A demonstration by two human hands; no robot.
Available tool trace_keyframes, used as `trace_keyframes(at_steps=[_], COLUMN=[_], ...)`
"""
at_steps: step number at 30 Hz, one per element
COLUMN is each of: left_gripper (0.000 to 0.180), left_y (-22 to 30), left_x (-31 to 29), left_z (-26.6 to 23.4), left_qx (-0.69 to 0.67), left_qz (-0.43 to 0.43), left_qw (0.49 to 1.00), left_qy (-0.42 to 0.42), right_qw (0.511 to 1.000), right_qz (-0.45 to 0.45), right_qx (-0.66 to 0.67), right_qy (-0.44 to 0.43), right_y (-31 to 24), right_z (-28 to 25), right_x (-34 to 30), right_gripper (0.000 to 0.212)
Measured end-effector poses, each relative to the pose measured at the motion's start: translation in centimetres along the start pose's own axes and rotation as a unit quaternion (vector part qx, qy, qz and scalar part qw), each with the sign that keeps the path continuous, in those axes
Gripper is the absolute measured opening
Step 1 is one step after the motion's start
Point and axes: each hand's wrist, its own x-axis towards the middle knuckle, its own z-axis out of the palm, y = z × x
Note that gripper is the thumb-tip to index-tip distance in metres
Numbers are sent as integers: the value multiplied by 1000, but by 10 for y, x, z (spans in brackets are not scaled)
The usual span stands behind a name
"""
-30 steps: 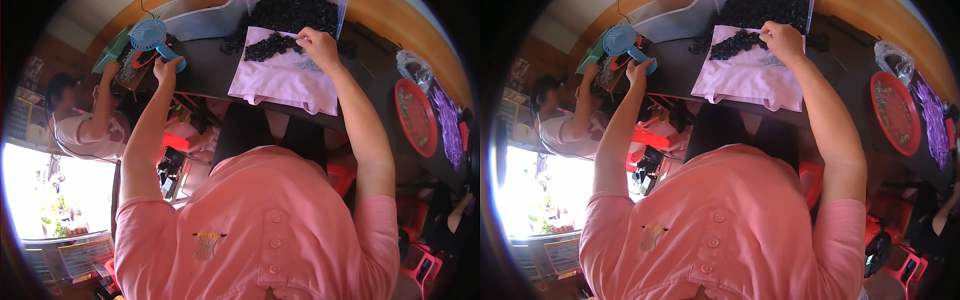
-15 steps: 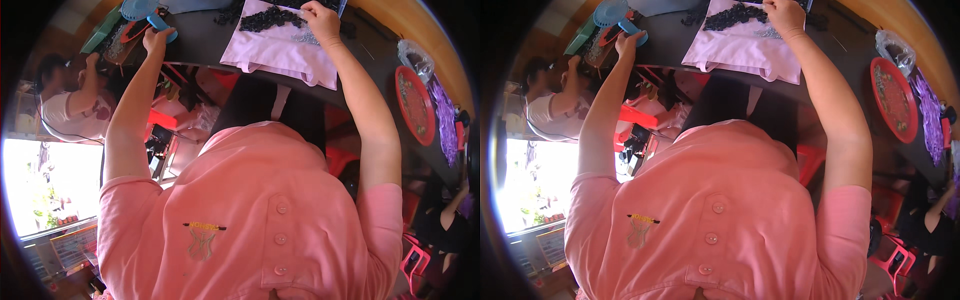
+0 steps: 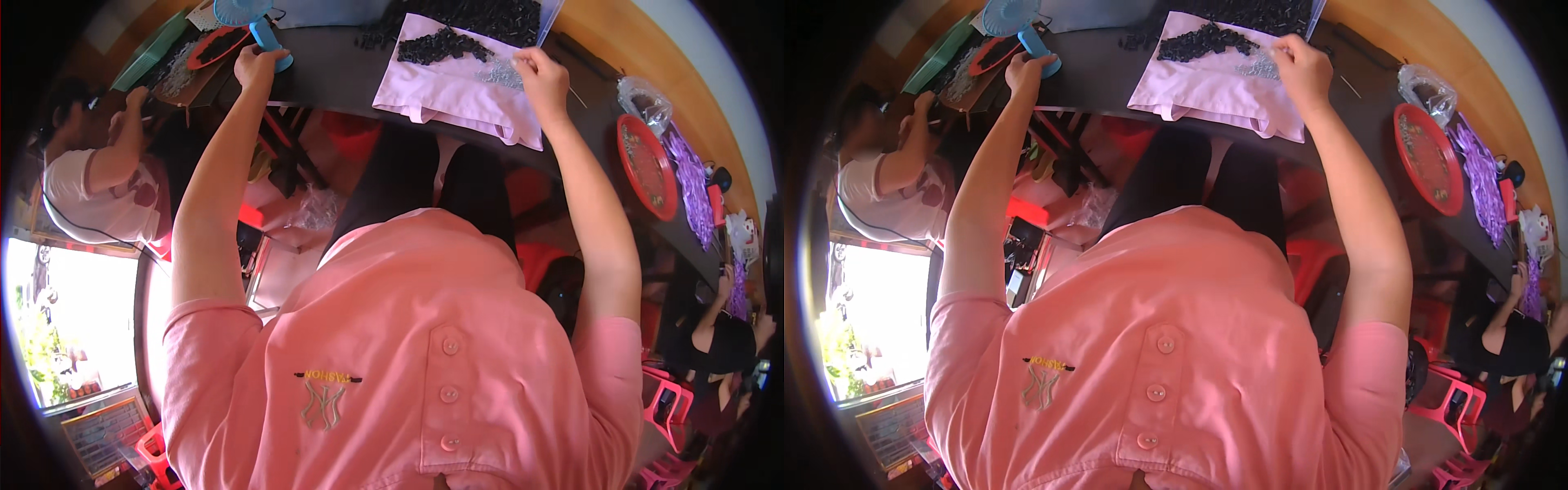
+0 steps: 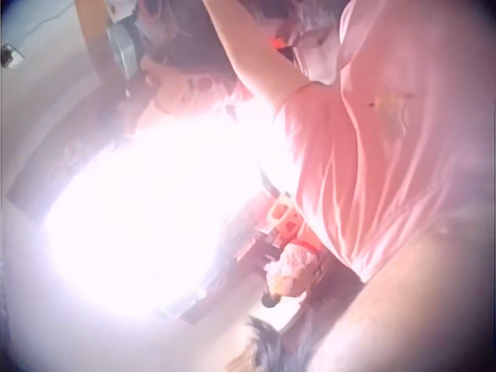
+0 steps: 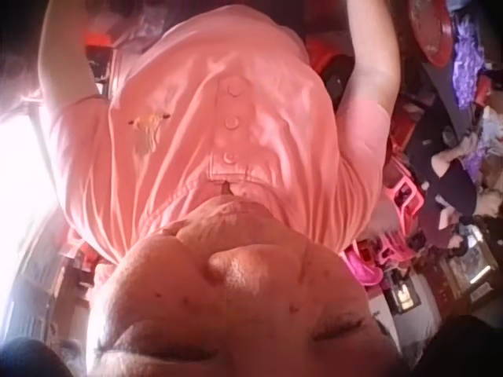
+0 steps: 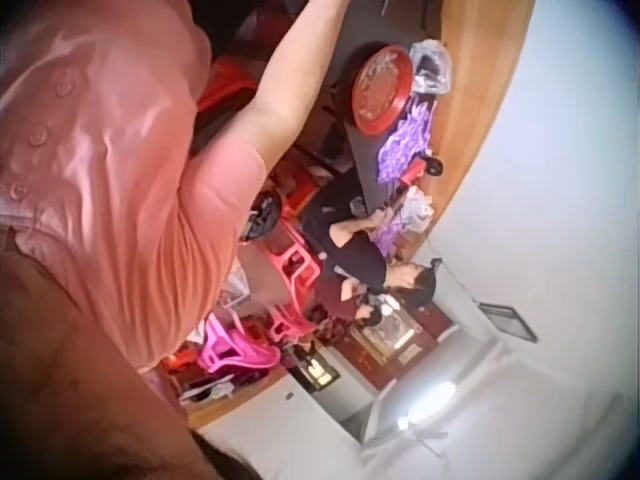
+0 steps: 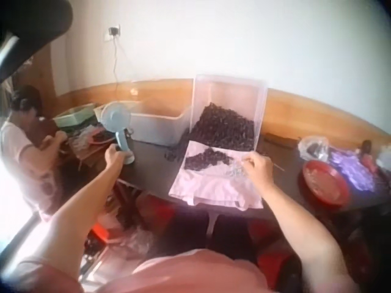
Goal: The person is picking up small black plastic components and placing them individually into small clear plastic bags.
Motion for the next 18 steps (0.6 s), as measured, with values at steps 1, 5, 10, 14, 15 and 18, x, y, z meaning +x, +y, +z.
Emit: trace_keyframes(at_steps=[1, 5, 10, 14, 15, 18], left_gripper=[54, 53, 54, 55, 55, 54], left_y=[0, -9, -15, -4, -7, -8], left_x=[-1, 5, 9, 3, 5, 5], left_z=[-1, -2, 0, 3, 0, 0], left_qx=[3, -34, -46, -26, -26, -18], left_qz=[-3, 6, 1, -7, -11, -14], left_qw=[1000, 999, 999, 1000, 1000, 1000], left_qy=[-2, -10, -4, -7, -4, -1], right_qw=[1000, 988, 954, 966, 968, 967], right_qz=[27, 137, 263, 240, 236, 244], right_qx=[-1, 42, 104, 57, 51, 34], right_qy=[7, 65, 97, 72, 65, 66], right_y=[2, 19, 30, 33, 30, 29], right_z=[-3, -16, -15, -13, -13, -16], right_x=[-8, -16, -17, -23, -22, -21], right_gripper=[8, 8, 8, 8, 8, 9])
